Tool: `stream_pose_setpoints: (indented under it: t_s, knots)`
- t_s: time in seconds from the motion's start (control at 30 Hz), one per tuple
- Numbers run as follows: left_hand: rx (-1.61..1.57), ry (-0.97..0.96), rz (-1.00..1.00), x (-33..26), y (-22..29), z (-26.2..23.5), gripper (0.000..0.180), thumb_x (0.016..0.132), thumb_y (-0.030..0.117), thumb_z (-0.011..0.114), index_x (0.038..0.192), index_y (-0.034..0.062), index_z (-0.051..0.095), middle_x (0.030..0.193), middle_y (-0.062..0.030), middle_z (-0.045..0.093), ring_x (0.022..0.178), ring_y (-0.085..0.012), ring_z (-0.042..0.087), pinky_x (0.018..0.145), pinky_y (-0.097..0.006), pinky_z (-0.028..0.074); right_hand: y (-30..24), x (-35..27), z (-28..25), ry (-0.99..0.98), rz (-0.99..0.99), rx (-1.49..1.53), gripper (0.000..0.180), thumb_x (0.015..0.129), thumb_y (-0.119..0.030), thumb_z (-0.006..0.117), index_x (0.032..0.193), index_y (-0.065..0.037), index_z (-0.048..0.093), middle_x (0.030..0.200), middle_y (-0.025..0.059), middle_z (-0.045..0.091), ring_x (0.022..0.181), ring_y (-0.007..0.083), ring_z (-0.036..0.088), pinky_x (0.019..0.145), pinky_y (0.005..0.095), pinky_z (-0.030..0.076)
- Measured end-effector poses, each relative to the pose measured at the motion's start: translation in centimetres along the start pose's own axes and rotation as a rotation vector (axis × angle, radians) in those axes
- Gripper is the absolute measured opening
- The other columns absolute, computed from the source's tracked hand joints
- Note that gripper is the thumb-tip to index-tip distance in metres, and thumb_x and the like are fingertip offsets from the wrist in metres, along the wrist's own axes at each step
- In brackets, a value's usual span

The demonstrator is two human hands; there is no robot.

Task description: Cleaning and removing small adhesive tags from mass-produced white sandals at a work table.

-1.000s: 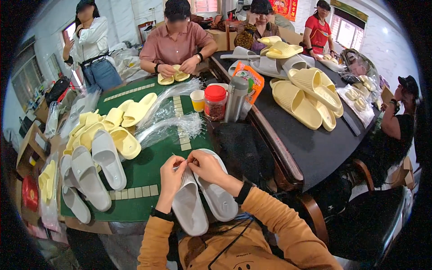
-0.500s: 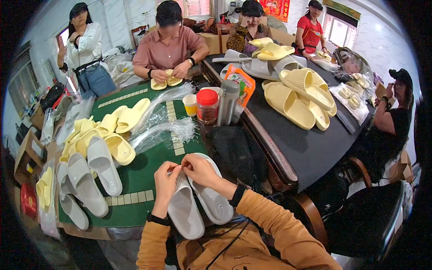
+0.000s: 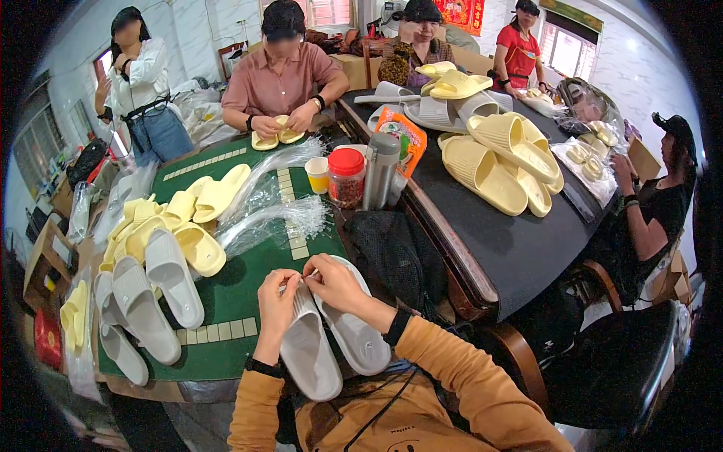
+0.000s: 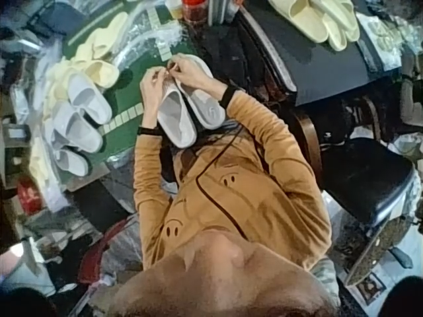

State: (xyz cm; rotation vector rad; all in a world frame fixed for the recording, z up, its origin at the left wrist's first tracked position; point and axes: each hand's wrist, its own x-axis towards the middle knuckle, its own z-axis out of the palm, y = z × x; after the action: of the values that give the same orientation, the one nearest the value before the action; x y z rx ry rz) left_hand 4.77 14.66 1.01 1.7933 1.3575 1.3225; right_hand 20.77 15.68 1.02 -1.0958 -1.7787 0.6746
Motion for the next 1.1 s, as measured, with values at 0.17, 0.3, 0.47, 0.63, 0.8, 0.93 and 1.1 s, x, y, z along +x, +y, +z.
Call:
stream_pose_setpoints:
  t_s: [0.17, 0.3, 0.47, 0.63, 0.8, 0.93, 1.1]
  knots:
    - [-0.027, 0.014, 0.042, 0.0, 0.3, 0.0, 0.012, 0.088, 0.008, 0.065, 0.095, -0.0016, 0.067, 0.085, -0.0077, 0.067, 0.078, -0.0142, 0.063, 0.074, -0.028, 0.050, 0.2, 0.0, 0.0, -0.005, -0.016, -0.025, 0.012, 0.082, -0.007, 0.065, 0.092, -0.002, 0.060, 0.089, 0.0120, 0.058, 0.071, 0.0238, 0.064, 0.065, 0.0351, 0.052]
    - [-0.064, 0.009, -0.065, -0.1, 1.4, 0.0, 0.012, 0.087, 0.007, 0.065, 0.096, -0.0010, 0.067, 0.084, -0.0069, 0.067, 0.077, -0.0132, 0.062, 0.073, -0.027, 0.050, 0.4, -0.1, 0.0, 0.010, -0.035, -0.043, 0.011, 0.082, -0.008, 0.066, 0.089, -0.002, 0.060, 0.087, 0.0122, 0.059, 0.071, 0.0241, 0.064, 0.065, 0.0357, 0.051]
    - [-0.068, -0.016, -0.058, -0.1, 1.1, -0.1, 0.010, 0.086, 0.006, 0.066, 0.091, -0.0021, 0.067, 0.081, -0.0088, 0.069, 0.074, -0.0151, 0.065, 0.071, -0.028, 0.050, 0.5, 0.0, 0.2, 0.012, -0.029, -0.042, 0.012, 0.082, -0.008, 0.066, 0.088, -0.001, 0.058, 0.085, 0.0125, 0.058, 0.071, 0.0251, 0.064, 0.065, 0.0363, 0.051]
    - [-0.033, -0.041, -0.017, -0.1, 0.2, -0.3, 0.014, 0.089, 0.009, 0.064, 0.096, -0.0030, 0.068, 0.086, -0.0081, 0.069, 0.079, -0.0137, 0.065, 0.073, -0.027, 0.051, 0.4, 0.0, 0.2, 0.010, -0.021, -0.035, 0.012, 0.083, -0.007, 0.065, 0.089, 0.000, 0.057, 0.085, 0.0137, 0.058, 0.071, 0.0264, 0.063, 0.064, 0.0368, 0.051]
    - [-0.066, -0.020, -0.016, -0.1, 0.6, 0.0, 0.013, 0.086, 0.005, 0.065, 0.096, -0.0019, 0.070, 0.086, -0.0104, 0.071, 0.079, -0.0174, 0.067, 0.074, -0.028, 0.051, 0.8, 0.0, 0.3, 0.033, -0.024, -0.030, 0.012, 0.085, -0.006, 0.064, 0.089, 0.001, 0.055, 0.085, 0.0146, 0.058, 0.073, 0.0280, 0.063, 0.065, 0.0380, 0.050]
    - [-0.080, -0.036, -0.043, -0.1, 0.5, -0.1, 0.014, 0.086, 0.004, 0.065, 0.097, -0.0019, 0.070, 0.088, -0.0108, 0.071, 0.080, -0.0170, 0.068, 0.075, -0.028, 0.052, 0.6, 0.0, 0.1, -0.014, 0.020, -0.021, 0.015, 0.086, -0.011, 0.064, 0.092, -0.002, 0.054, 0.090, 0.0156, 0.060, 0.080, 0.0332, 0.063, 0.070, 0.0425, 0.050]
    - [-0.067, -0.013, -0.013, -0.1, 0.4, 0.0, 0.012, 0.086, 0.003, 0.065, 0.095, -0.0028, 0.070, 0.088, -0.0107, 0.071, 0.080, -0.0163, 0.068, 0.074, -0.027, 0.052, 0.5, 0.0, 0.0, -0.001, -0.004, -0.018, 0.014, 0.084, -0.010, 0.065, 0.091, -0.001, 0.056, 0.089, 0.0154, 0.060, 0.078, 0.0326, 0.063, 0.069, 0.0415, 0.050]
